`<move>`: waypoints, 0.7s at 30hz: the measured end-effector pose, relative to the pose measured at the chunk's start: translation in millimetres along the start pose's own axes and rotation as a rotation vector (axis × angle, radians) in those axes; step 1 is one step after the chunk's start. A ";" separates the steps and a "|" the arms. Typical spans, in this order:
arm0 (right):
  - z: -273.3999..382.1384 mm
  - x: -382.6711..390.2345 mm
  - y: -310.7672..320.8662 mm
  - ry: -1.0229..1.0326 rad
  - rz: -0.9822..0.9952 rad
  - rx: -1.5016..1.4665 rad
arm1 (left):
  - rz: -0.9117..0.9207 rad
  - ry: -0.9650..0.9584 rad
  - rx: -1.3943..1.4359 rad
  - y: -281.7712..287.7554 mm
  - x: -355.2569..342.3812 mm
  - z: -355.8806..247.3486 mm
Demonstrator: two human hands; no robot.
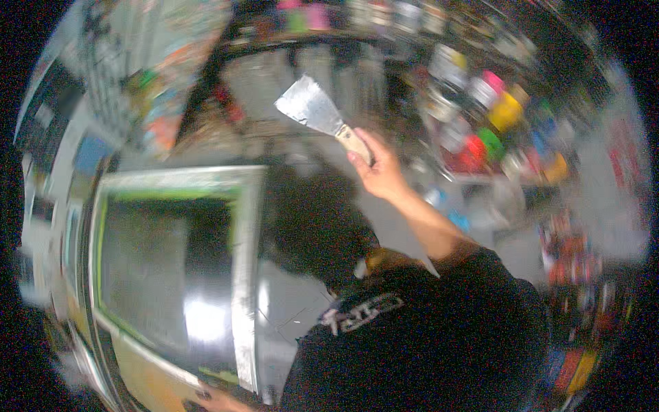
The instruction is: The person scoops black ink from a container and spreads it across a screen-printing frame using a metal spatula. They repeatedly apply and smooth the ink, then wipe the surface with a cloth and spray it with a liquid from a bottle.
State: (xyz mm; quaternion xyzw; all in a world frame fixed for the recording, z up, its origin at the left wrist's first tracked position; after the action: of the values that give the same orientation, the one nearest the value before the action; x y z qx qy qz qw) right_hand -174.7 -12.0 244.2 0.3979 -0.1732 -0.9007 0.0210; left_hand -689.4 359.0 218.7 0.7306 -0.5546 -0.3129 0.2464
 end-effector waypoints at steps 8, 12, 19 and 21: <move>-100.9 148.6 229.1 -0.594 -0.337 0.000 | -0.552 -0.957 -0.473 -10.9 82.2 -121.2; -157.9 161.1 319.9 -0.511 -0.218 0.201 | -0.488 -0.950 0.170 -77.8 184.3 -195.4; -280.9 131.5 400.4 -0.759 -0.187 -0.177 | 0.792 -0.841 0.422 -189.3 448.5 -281.7; -318.4 111.2 408.3 -0.787 -0.036 -0.131 | 0.924 -0.815 0.446 -196.1 484.5 -290.0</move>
State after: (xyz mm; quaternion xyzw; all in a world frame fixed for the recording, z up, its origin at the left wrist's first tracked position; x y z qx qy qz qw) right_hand -60.9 -509.1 101.0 0.0233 -0.1035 -0.9937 -0.0374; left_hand -257.2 -52.9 188.9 0.2737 -0.9119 -0.3042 -0.0317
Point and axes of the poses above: each hand's wrist, its own x-axis away from the middle knuckle, its own y-axis out of the back of the hand, z = x × y, the point moved 6 cm from there along -x, towards the middle knuckle, and after that the axes turned 10 degrees about y, right-handed, at the moved point
